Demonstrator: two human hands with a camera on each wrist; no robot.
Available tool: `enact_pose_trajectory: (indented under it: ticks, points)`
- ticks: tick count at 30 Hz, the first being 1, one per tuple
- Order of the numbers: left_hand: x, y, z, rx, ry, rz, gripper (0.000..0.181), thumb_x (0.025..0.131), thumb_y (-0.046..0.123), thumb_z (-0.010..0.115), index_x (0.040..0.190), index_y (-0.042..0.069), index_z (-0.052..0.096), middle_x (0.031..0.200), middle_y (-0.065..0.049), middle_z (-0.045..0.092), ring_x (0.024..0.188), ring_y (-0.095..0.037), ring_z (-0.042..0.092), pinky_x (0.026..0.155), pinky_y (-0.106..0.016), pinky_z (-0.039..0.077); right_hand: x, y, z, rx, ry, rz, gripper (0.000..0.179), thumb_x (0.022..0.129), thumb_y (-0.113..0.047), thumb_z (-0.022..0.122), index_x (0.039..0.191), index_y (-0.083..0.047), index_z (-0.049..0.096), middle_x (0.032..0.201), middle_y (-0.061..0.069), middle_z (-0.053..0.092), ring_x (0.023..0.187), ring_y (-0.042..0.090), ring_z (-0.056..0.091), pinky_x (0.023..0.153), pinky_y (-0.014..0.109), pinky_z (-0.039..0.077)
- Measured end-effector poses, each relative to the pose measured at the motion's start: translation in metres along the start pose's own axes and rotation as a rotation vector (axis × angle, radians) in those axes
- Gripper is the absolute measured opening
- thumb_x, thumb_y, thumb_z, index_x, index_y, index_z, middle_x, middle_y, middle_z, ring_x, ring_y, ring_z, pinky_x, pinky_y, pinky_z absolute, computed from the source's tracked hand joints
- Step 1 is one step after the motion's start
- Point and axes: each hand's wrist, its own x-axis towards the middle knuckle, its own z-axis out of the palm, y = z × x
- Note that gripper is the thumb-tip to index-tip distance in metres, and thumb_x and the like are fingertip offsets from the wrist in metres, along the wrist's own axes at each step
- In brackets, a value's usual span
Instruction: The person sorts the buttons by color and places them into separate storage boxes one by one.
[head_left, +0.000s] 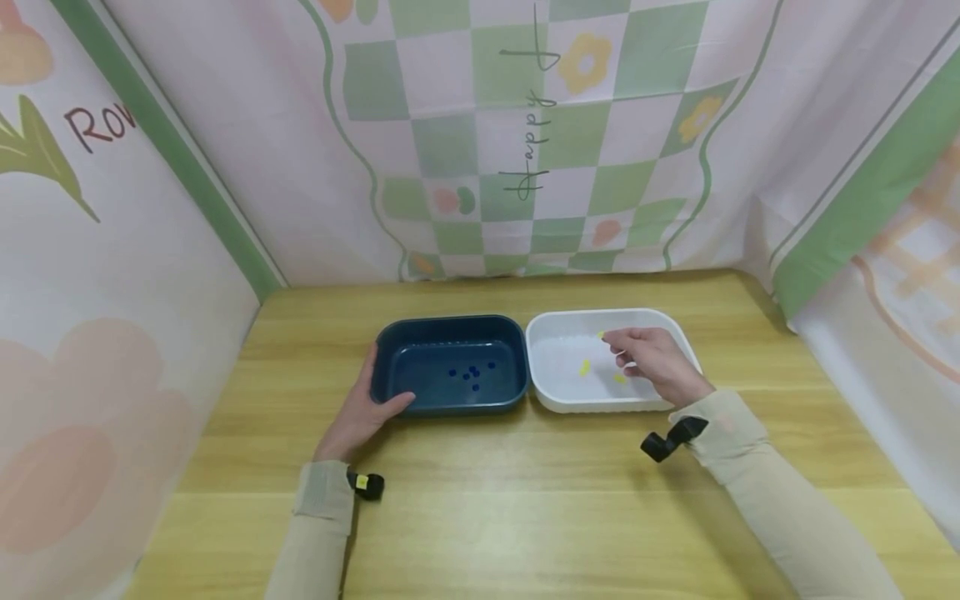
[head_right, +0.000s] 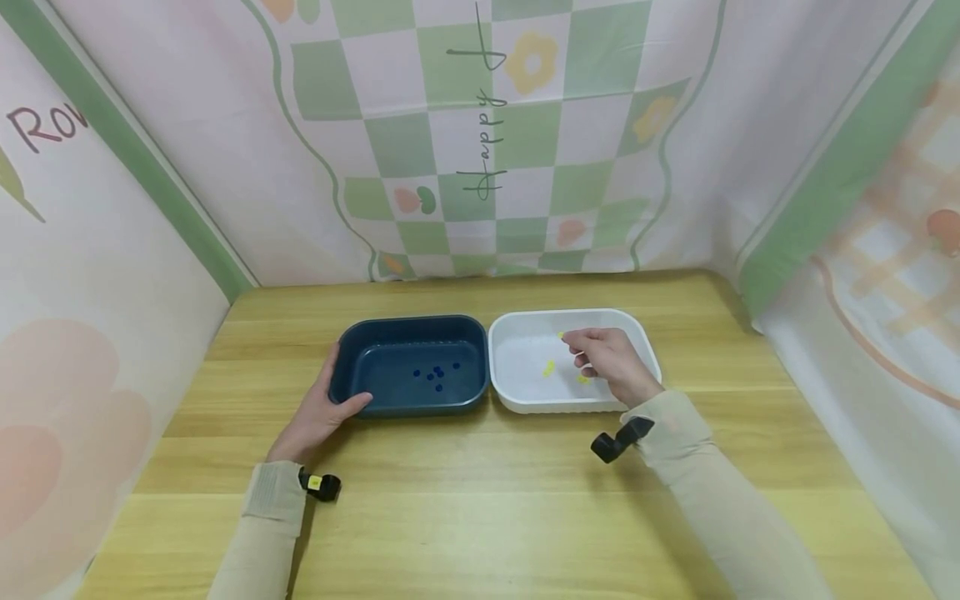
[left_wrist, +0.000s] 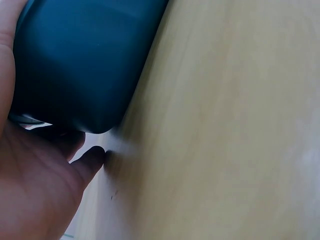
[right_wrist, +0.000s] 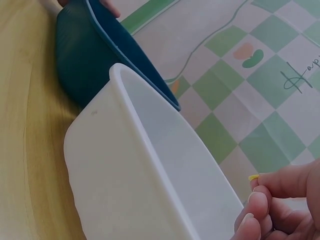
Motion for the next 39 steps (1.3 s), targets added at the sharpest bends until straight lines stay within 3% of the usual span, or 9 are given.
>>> enact_pose_trajectory:
  ticks: [7, 22, 28, 32, 39]
  points:
    - [-0.001, -0.002, 0.001, 0.004, 0.000, 0.000, 0.103, 0.087, 0.042, 0.071, 0.156, 0.034, -0.005, 0.162, 0.007, -0.004, 0.148, -0.026, 0.001, 0.117, -0.056, 0.009, -0.002, 0.002, 0.000, 0.000, 0.003, -0.005, 0.055, 0.098, -0.034, 0.058, 0.128, 0.012, 0.051, 0.092, 0.003, 0.056, 0.076, 0.009, 0.055, 0.067, 0.023, 0.053]
    - [-0.006, -0.007, 0.003, 0.025, -0.006, 0.031, 0.102, 0.088, 0.042, 0.071, 0.155, 0.035, -0.006, 0.162, 0.006, -0.004, 0.148, -0.027, 0.003, 0.117, -0.056, 0.011, -0.009, 0.006, 0.000, 0.003, 0.017, 0.012, 0.056, 0.097, -0.035, 0.060, 0.128, 0.012, 0.052, 0.094, 0.007, 0.056, 0.077, 0.011, 0.055, 0.068, 0.023, 0.053]
    - [-0.010, -0.009, 0.005, 0.035, -0.005, 0.018, 0.104, 0.086, 0.044, 0.072, 0.154, 0.040, -0.007, 0.162, 0.005, -0.004, 0.148, -0.028, 0.004, 0.117, -0.054, 0.011, -0.016, 0.008, 0.006, 0.005, 0.009, 0.022, 0.055, 0.097, -0.035, 0.059, 0.128, 0.010, 0.054, 0.096, 0.007, 0.056, 0.077, 0.011, 0.055, 0.073, 0.028, 0.054]
    - [-0.011, -0.009, 0.005, 0.029, -0.006, 0.011, 0.102, 0.087, 0.044, 0.071, 0.153, 0.042, -0.006, 0.162, 0.006, -0.004, 0.148, -0.027, 0.004, 0.117, -0.055, 0.011, -0.026, 0.003, 0.016, -0.012, 0.018, -0.024, 0.052, 0.097, -0.034, 0.061, 0.122, 0.011, 0.057, 0.091, 0.010, 0.057, 0.073, 0.011, 0.055, 0.068, 0.027, 0.054]
    - [0.000, -0.001, -0.001, 0.035, -0.003, 0.050, 0.103, 0.088, 0.042, 0.071, 0.156, 0.032, -0.006, 0.162, 0.008, -0.004, 0.148, -0.026, 0.003, 0.117, -0.056, 0.010, -0.049, -0.012, 0.030, 0.043, 0.056, -0.152, 0.049, 0.095, -0.034, 0.063, 0.112, 0.011, 0.060, 0.076, 0.001, 0.057, 0.067, 0.009, 0.053, 0.060, 0.023, 0.052]
